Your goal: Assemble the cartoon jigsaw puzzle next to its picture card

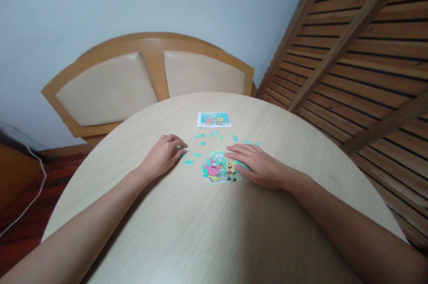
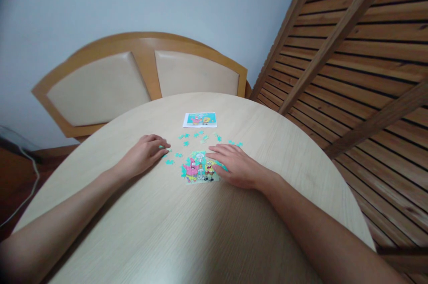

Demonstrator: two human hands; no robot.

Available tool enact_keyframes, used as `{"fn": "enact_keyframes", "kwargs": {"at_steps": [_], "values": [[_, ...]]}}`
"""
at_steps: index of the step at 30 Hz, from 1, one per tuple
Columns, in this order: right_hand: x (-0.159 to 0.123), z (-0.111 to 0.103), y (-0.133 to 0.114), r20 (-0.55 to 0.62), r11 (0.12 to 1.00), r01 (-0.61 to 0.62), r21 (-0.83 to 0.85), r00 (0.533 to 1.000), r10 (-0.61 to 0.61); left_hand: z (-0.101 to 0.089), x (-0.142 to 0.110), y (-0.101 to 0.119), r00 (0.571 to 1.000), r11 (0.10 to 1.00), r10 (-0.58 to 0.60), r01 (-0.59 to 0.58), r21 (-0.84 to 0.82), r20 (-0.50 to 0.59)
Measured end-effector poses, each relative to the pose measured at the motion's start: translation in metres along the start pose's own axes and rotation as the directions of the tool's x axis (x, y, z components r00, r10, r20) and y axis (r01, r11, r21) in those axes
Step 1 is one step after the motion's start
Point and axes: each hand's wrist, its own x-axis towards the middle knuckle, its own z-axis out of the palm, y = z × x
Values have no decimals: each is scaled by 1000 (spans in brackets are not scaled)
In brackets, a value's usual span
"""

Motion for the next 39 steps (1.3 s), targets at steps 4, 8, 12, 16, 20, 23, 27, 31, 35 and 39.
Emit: {"fn": "enact_keyframes", "kwargs": {"at_steps": [4, 8, 12, 16, 20, 23, 27, 31, 35, 39], "values": [[0, -1, -1, -8, 1000, 1, 10, 1000, -1, 4, 1, -4, 1000, 998, 18, -18, -54, 3], [0, -2, -3, 3, 1000, -3, 13, 1000, 3, 4, 1, -5, 1000, 997, 17, -15, -76, 23], [0, -2, -3, -3, 999, -10, 36, 1000, 10, 0, 1, -2, 999, 995, -18, 21, -94, 33], [0, -2, -2, -14, 999, -2, 44, 1000, 2, -5, 0, 7, 1000, 996, 17, -19, -89, -15], [0, -2, -2, 4, 1000, 1, 23, 1000, -1, -11, -3, 28, 998, 994, 67, -67, -90, -8], [0, -2, -3, 10, 1000, -9, 5, 1000, 9, -13, -9, 47, 999, 984, 26, -19, -179, 39], [1, 0, -4, -1, 1000, -27, 2, 1000, 27, -10, -17, 66, 991, 962, -31, 64, -267, 129], [1, 1, -4, -9, 1000, -2, -13, 1000, 2, -5, -22, 77, 972, 920, -60, 143, -366, 229], [1, 3, -2, -23, 998, 55, -44, 998, -56, -2, -24, 84, 955, 894, -81, 196, -402, 285], [1, 4, -1, -32, 997, 63, -35, 997, -64, -1, -26, 88, 951, 888, -102, 219, -404, 292]]}}
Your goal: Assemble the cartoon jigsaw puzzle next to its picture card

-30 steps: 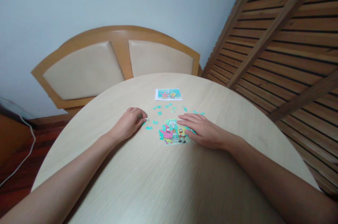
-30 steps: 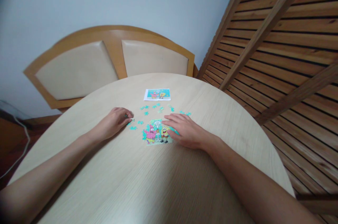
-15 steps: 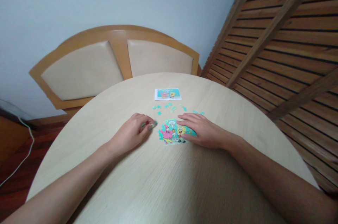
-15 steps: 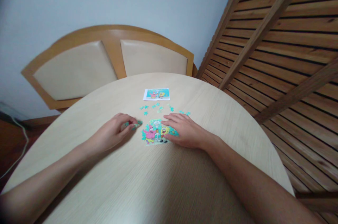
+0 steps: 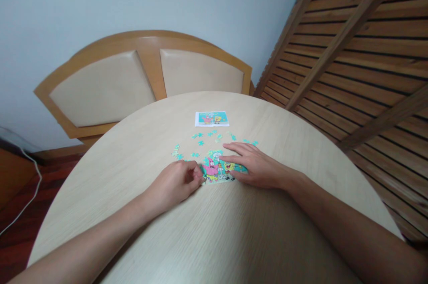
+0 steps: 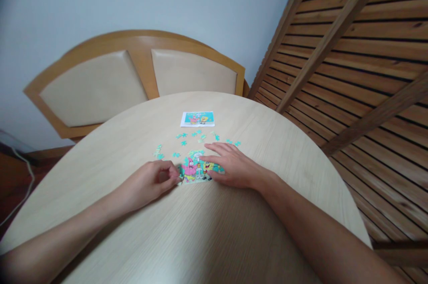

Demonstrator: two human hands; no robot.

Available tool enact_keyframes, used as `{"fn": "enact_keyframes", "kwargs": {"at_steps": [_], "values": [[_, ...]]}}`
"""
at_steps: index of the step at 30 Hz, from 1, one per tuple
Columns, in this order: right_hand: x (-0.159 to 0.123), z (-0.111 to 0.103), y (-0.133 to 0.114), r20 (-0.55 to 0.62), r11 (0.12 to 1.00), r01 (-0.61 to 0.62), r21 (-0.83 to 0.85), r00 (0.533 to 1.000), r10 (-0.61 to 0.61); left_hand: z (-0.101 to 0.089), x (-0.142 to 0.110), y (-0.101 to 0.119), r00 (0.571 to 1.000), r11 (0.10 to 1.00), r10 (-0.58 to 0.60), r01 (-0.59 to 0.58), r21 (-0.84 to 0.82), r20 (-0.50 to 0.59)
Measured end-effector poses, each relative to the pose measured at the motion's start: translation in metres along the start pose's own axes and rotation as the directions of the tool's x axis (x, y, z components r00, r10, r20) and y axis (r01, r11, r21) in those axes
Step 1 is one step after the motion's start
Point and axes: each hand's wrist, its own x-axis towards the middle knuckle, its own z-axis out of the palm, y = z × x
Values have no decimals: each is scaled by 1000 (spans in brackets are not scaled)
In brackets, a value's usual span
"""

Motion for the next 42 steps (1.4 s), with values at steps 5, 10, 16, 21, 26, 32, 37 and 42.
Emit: {"fn": "enact_keyframes", "kwargs": {"at_steps": [5, 10, 16, 21, 26, 32, 37, 42], "values": [[0, -1, -1, -3, 1000, 7, 1, 1000, -7, -2, -1, 1, 998, 996, -58, 59, 65, -21], [0, -1, -1, -6, 1000, 4, 12, 1000, -4, -3, -1, -5, 996, 981, -71, 79, 180, -52], [0, -1, 0, 2, 1000, 8, 7, 1000, -8, -6, 0, -1, 999, 967, -49, 51, 248, -15], [0, -2, -1, 0, 1000, 7, -2, 1000, -7, -6, 1, -1, 999, 970, -33, 33, 242, -5], [0, -2, -2, -3, 1000, 17, -8, 1000, -17, -3, 1, -3, 999, 975, 19, -11, 223, -34], [1, -1, -1, -16, 1000, 28, -1, 999, -28, -4, -2, -2, 998, 955, 28, -13, 296, -49], [0, -1, 0, -10, 1000, 22, -2, 1000, -22, -5, -2, -4, 999, 945, 34, -19, 327, -38], [0, -1, 0, -6, 1000, 19, 8, 1000, -19, -6, -2, -4, 999, 944, 28, -13, 330, -38]]}}
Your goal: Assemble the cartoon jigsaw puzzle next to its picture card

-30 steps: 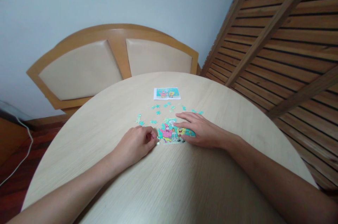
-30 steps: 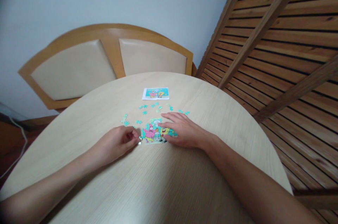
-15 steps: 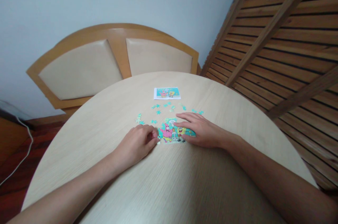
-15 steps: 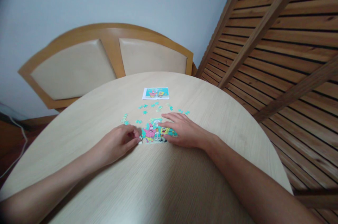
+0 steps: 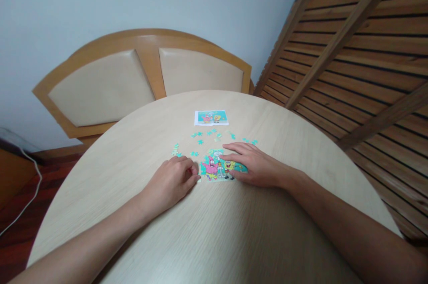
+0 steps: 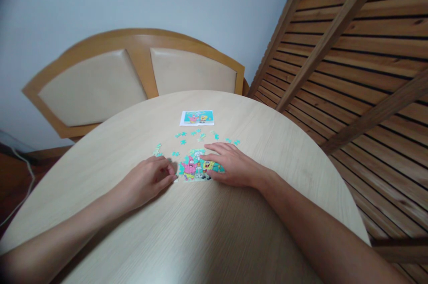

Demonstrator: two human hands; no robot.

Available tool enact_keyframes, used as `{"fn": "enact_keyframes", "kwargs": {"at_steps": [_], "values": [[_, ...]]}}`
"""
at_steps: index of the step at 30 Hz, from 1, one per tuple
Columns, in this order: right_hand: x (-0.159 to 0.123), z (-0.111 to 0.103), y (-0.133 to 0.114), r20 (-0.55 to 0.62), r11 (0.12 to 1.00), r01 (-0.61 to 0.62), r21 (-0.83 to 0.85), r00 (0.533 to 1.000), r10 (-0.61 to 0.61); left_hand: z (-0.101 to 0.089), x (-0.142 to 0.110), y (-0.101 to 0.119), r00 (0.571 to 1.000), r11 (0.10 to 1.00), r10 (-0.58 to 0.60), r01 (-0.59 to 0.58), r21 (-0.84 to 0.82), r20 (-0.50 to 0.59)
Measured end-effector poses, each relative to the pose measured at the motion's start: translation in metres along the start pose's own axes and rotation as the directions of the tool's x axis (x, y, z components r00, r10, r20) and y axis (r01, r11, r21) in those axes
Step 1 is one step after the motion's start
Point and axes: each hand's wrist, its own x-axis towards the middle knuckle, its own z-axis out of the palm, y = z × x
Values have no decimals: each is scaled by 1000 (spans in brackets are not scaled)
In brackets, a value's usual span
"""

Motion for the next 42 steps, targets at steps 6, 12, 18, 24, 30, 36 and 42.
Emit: {"fn": "enact_keyframes", "kwargs": {"at_steps": [6, 12, 18, 24, 30, 36, 42], "values": [[0, 0, 0, 5, 1000, -5, 0, 1000, 5, -2, 0, -2, 1000, 1000, 19, -19, -8, 24], [0, -2, 0, 5, 1000, -5, 15, 1000, 5, 1, 1, -3, 999, 999, 25, -24, -31, 31], [0, 0, 1, -8, 1000, 2, 26, 1000, -2, -3, -3, 2, 999, 1000, -19, 19, -18, 46], [0, 0, 0, 2, 1000, -3, 27, 1000, 3, -5, -6, 3, 996, 999, 3, -7, 46, 87], [0, -1, 0, 4, 1000, 3, 25, 1000, -3, -12, -5, -3, 997, 1000, -25, 23, 20, 74], [1, -3, -2, 11, 1000, -8, 23, 1000, 7, -34, 4, -42, 978, 977, -198, 203, 70, -71], [0, -1, 1, 2, 1000, 3, 15, 1000, -3, -36, 11, -68, 960, 956, -261, 272, 113, -104]]}}
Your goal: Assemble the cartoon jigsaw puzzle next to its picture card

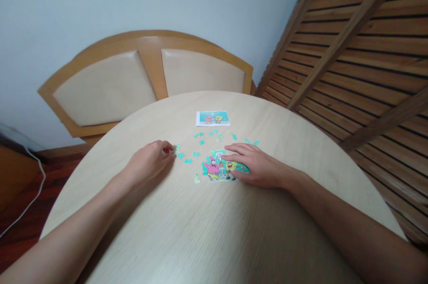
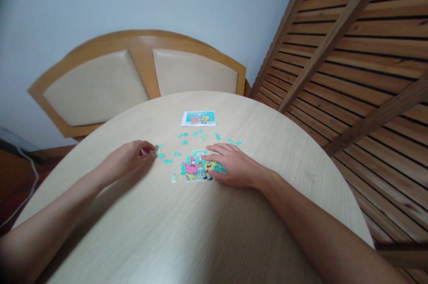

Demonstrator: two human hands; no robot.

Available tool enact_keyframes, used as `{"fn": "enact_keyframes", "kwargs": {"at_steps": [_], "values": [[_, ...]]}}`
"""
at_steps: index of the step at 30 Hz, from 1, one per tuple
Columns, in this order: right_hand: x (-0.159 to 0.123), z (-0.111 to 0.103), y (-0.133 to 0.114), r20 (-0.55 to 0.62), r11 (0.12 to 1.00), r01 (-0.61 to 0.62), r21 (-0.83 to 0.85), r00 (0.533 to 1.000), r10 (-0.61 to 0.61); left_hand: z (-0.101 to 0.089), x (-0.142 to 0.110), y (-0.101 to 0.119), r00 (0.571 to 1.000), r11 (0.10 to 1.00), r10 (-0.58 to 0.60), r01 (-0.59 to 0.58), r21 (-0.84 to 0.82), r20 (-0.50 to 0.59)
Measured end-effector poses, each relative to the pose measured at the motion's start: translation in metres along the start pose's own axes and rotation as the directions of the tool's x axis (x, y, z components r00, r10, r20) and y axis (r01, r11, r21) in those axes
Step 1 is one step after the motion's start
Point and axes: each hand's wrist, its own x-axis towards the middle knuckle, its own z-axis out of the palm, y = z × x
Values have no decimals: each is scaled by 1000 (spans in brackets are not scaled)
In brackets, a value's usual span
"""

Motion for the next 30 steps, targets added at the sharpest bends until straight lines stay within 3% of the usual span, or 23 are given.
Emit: {"fn": "enact_keyframes", "kwargs": {"at_steps": [9, 30], "values": [[-1, 1, 0, -14, 999, -1, 33, 1000, 1, 11, 9, -6, 999, 996, 46, -46, -74, -1], [0, -1, -1, 6, 1000, -11, 18, 1000, 11, 10, 6, 5, 995, 967, 91, -78, -244, 44]]}}
